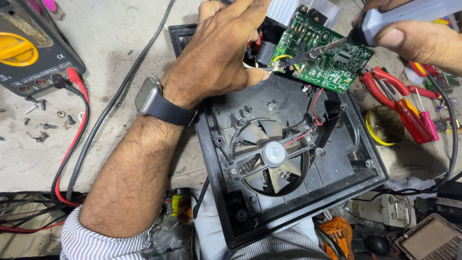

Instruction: The person repairs an electronic fan device on a cluttered workbench. They disconnect wires from a circuit board, use pliers to free components, then solder connections on the green board with a soldering iron, cleaning the tip on a sponge before setting the iron down.

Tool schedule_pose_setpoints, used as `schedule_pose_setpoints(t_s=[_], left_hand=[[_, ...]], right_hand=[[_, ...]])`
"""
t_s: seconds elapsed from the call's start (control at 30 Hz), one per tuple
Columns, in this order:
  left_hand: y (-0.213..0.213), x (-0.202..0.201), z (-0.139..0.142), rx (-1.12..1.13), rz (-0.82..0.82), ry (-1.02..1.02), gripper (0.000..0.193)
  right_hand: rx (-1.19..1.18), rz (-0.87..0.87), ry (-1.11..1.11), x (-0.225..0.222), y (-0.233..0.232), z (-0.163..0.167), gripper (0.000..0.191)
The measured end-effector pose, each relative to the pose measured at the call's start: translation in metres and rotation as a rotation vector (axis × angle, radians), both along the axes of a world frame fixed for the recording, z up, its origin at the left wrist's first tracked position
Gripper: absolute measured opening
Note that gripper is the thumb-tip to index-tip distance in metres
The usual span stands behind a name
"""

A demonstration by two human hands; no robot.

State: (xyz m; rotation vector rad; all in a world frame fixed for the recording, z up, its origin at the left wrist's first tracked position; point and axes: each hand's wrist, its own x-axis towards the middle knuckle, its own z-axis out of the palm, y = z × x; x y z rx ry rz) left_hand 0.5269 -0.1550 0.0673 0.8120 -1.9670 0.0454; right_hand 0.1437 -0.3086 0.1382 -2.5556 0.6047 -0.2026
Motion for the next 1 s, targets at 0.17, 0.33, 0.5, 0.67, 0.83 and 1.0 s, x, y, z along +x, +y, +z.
schedule_pose_setpoints(t_s=[0.17,0.33,0.5,0.67,0.83,1.0], left_hand=[[0.000,0.000,0.000,0.026,0.003,-0.005,0.117],[0.000,-0.001,0.000,0.035,0.003,0.001,0.119],[0.001,-0.001,0.001,0.046,0.006,-0.001,0.120],[0.001,0.000,0.002,0.078,-0.020,0.004,0.120],[0.002,-0.001,0.003,0.058,-0.019,-0.003,0.121],[0.002,-0.001,0.003,0.051,-0.026,0.015,0.121]], right_hand=[[0.053,-0.066,0.002,-0.006,0.001,-0.008,0.086],[0.081,-0.120,0.048,-0.007,0.016,0.002,0.075],[0.158,-0.153,0.022,0.007,0.041,0.015,0.067],[0.124,-0.183,0.021,0.015,0.053,0.023,0.064],[0.106,-0.168,0.044,0.004,0.038,0.016,0.058],[-0.039,-0.048,0.043,-0.010,0.006,0.011,0.057]])
